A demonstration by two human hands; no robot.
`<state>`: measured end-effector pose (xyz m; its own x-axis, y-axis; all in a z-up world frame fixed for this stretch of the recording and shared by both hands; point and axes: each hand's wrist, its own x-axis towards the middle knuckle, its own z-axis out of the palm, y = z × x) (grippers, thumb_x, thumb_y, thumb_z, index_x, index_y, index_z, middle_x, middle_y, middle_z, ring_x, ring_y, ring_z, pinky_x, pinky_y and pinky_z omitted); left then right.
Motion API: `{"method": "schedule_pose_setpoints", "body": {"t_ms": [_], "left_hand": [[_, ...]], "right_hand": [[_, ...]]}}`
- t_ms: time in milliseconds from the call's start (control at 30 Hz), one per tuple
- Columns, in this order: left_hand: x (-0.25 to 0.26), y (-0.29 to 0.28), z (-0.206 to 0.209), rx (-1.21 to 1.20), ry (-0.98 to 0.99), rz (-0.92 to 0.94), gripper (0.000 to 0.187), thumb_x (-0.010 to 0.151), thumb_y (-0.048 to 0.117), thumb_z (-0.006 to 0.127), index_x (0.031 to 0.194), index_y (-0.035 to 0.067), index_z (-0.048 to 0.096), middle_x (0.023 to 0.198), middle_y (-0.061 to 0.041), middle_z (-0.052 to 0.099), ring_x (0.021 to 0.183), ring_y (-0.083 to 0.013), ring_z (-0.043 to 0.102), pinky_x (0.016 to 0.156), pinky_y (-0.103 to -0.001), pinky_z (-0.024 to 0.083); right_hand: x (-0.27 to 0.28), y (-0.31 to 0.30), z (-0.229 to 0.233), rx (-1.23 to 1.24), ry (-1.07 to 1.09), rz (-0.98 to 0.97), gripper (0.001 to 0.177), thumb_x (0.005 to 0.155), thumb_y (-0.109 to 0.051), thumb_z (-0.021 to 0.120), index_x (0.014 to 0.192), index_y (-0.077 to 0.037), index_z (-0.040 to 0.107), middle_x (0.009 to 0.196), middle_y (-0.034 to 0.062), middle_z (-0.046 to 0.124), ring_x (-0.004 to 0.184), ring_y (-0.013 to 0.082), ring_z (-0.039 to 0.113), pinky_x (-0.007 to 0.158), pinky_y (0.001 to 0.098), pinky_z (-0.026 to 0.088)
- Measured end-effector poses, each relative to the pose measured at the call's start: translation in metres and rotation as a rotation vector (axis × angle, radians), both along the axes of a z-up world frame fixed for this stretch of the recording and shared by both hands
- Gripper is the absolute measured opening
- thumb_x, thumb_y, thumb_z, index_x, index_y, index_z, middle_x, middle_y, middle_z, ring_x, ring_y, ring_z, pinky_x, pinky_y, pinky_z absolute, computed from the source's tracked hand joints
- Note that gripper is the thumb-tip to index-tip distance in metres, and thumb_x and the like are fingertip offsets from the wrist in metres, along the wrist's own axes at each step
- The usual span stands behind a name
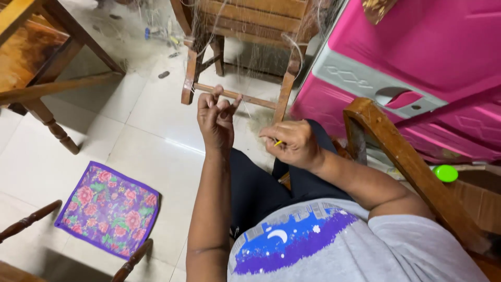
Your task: Repairing a fishing net using a shuttle and scissors
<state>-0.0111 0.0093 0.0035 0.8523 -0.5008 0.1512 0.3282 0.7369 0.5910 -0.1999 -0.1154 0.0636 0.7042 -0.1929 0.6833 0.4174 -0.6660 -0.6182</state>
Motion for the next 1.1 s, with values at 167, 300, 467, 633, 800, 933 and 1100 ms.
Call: {"method": "schedule_pose_setpoints", "body": {"t_ms": [167,300,467,633,800,933,1100], "left_hand": [[-0.003,-0.014,0.016,0.029,-0.051,0.028,0.044,0.108,-0.005,0.074,0.112,0.023,0.04,0.146,-0.02,0.08,0.085,-0.0074,0.071,0.118,-0.043,0.071],[-0.002,-0.032,0.01,0.096,-0.048,0.144,0.05,0.111,-0.006,0.082,0.112,0.022,0.04,0.132,-0.027,0.087,0.102,-0.0156,0.089,0.103,-0.026,0.071],[-0.008,-0.044,0.008,0.207,-0.14,0.303,0.059,0.108,0.0,0.09,0.108,0.025,0.036,0.119,-0.022,0.092,0.077,-0.0002,0.066,0.076,-0.019,0.057],[-0.018,-0.045,0.01,0.285,-0.131,0.435,0.062,0.104,0.004,0.096,0.101,0.026,0.038,0.117,-0.02,0.093,0.087,-0.0031,0.074,0.08,-0.019,0.056],[-0.028,-0.049,0.024,0.258,-0.15,0.417,0.066,0.097,-0.002,0.1,0.099,0.023,0.039,0.115,-0.026,0.091,0.086,-0.0092,0.079,0.083,-0.023,0.063],[-0.022,-0.051,0.032,0.277,-0.172,0.459,0.066,0.1,-0.001,0.098,0.099,0.025,0.037,0.112,-0.018,0.093,0.083,-0.0013,0.072,0.08,-0.018,0.056],[-0.004,-0.051,0.04,0.246,0.009,0.434,0.059,0.104,0.005,0.096,0.102,0.024,0.041,0.104,-0.006,0.088,0.076,-0.0017,0.066,0.085,-0.024,0.067]], "right_hand": [[0.004,0.004,0.011,-0.106,-0.036,-0.039,0.012,0.106,-0.004,0.079,0.11,-0.008,0.089,0.071,0.0123,0.063,0.059,0.0403,0.07,0.054,0.0463,0.056],[0.014,0.014,0.012,-0.229,-0.091,-0.076,0.017,0.108,-0.003,0.073,0.112,-0.01,0.088,0.07,0.0089,0.057,0.058,0.0364,0.068,0.055,0.0424,0.057],[0.021,0.019,0.017,-0.246,-0.123,-0.079,0.017,0.105,0.0,0.075,0.11,-0.009,0.088,0.069,0.0094,0.055,0.057,0.0362,0.067,0.055,0.0412,0.058],[0.023,0.02,0.036,-0.158,-0.094,-0.083,0.015,0.103,0.0,0.078,0.109,-0.01,0.087,0.069,0.0112,0.058,0.061,0.0401,0.07,0.058,0.0446,0.058],[0.034,0.018,0.066,-0.019,-0.125,-0.045,0.013,0.107,-0.001,0.079,0.11,-0.008,0.089,0.068,0.0096,0.057,0.058,0.0385,0.068,0.059,0.0412,0.058],[0.046,0.006,0.076,0.032,-0.105,0.033,0.009,0.106,-0.002,0.082,0.11,-0.007,0.088,0.067,0.0102,0.056,0.058,0.0353,0.068,0.058,0.0405,0.056],[0.085,-0.028,0.056,0.069,-0.192,0.185,0.023,0.115,-0.016,0.082,0.129,-0.001,0.091,0.083,0.0142,0.071,0.069,0.0245,0.064,0.067,0.0407,0.058]]}}
